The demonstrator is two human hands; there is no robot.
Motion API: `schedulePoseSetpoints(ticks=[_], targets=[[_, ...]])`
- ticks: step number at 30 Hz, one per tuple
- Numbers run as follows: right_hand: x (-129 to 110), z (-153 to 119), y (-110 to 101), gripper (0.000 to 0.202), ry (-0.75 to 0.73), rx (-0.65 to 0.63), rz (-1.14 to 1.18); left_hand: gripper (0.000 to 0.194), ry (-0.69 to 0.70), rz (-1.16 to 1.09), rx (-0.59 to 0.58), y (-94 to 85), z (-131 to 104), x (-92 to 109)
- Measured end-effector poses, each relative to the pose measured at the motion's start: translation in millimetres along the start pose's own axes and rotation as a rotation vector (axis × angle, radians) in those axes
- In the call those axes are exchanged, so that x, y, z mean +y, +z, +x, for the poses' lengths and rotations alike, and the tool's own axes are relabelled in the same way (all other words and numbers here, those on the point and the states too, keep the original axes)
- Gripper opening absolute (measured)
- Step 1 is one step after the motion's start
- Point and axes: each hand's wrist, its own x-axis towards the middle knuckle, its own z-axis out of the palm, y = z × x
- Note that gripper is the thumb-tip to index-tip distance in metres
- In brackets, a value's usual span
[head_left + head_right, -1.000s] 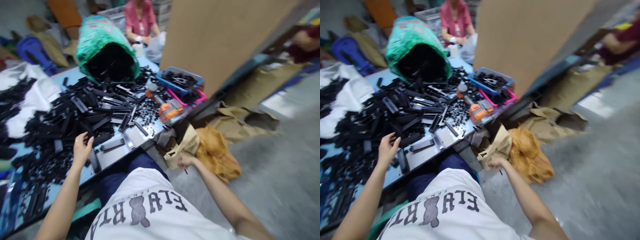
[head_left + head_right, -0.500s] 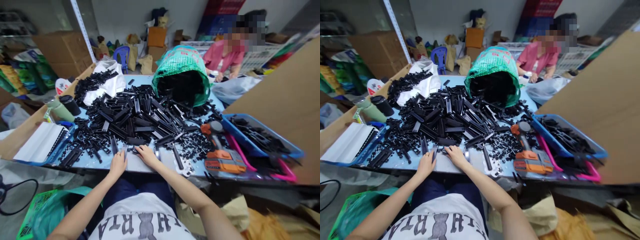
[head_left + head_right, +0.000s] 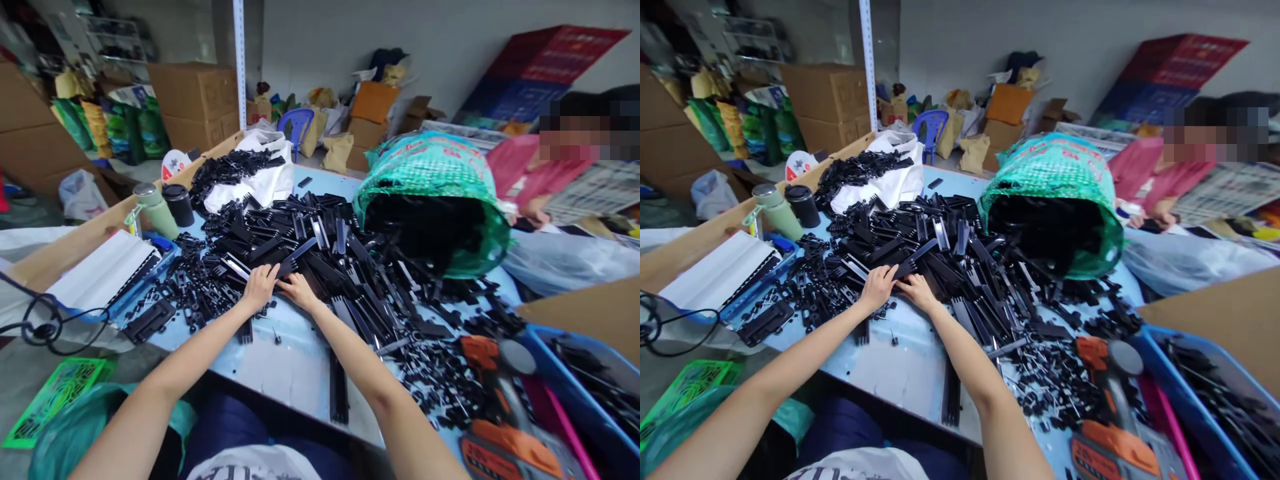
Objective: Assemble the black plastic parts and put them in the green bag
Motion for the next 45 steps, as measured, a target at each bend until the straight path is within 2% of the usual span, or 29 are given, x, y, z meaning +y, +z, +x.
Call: schedulePoseSetpoints(ticks=[5,9,13,16,18,20,22,23,24,25,26,28,31,33,36,39,41,42,44,45], targets=[[23,51,12,0.028,0.119,0.073,0.015,0.042,0.028,0.082,-0.052,19.2,57,-22],[34,83,14,0.032,0.188,0.099,0.052,0.044,-0.005,0.082,-0.102,19.4,84,-41],[39,103,1,0.040,0.199,0.036,0.140,0.044,-0.089,0.050,-0.116,1.3,89,-69],[30,103,-18,0.046,0.249,-0.036,0.167,0.050,-0.314,0.016,-0.110,-24.3,70,-83],[14,87,-35,0.047,0.300,-0.048,0.158,0.045,-0.395,-0.030,-0.133,-43.7,42,-78],[-11,54,-53,0.045,0.303,-0.055,0.160,0.038,-0.388,-0.059,-0.182,-60.2,6,-61],[-43,5,-71,0.040,0.288,-0.071,0.162,0.042,-0.379,-0.076,-0.256,-69.8,-34,-35],[-60,-24,-77,0.040,0.306,-0.070,0.150,0.051,-0.394,-0.048,-0.352,-71.6,-51,-21],[-78,-54,-82,0.042,0.360,-0.055,0.119,0.058,-0.410,-0.022,-0.431,-71.9,-66,-9],[-95,-83,-84,0.044,0.495,-0.035,0.045,0.063,-0.426,0.000,-0.498,-71.1,-78,2],[-110,-111,-83,0.049,0.654,-0.017,-0.026,0.065,-0.445,0.016,-0.551,-70.0,-86,11],[-136,-157,-77,0.062,0.857,-0.068,-0.079,0.065,-0.471,-0.011,-0.588,-68.3,-93,23],[-152,-195,-65,0.059,0.955,-0.110,0.001,0.063,-0.452,-0.215,-0.562,-68.9,-80,37],[-142,-199,-68,0.048,0.899,-0.078,0.137,0.062,-0.424,-0.436,-0.505,-69.2,-57,50],[-100,-182,-96,0.038,0.769,0.046,0.259,0.063,-0.416,-0.723,-0.341,-66.6,-15,72],[-52,-154,-128,0.052,0.758,0.405,0.042,0.057,-0.310,-0.746,-0.233,-66.2,6,79],[-38,-139,-135,0.067,0.798,0.527,-0.101,0.047,-0.285,-0.680,-0.204,-70.6,-6,69],[-39,-133,-133,0.068,0.792,0.553,-0.101,0.041,-0.319,-0.662,-0.206,-73.8,-18,61],[-57,-121,-126,0.054,0.728,0.561,0.068,0.031,-0.437,-0.657,-0.234,-80.3,-50,45],[-73,-113,-123,0.043,0.674,0.562,0.201,0.023,-0.566,-0.728,-0.288,-83.0,-67,41]])
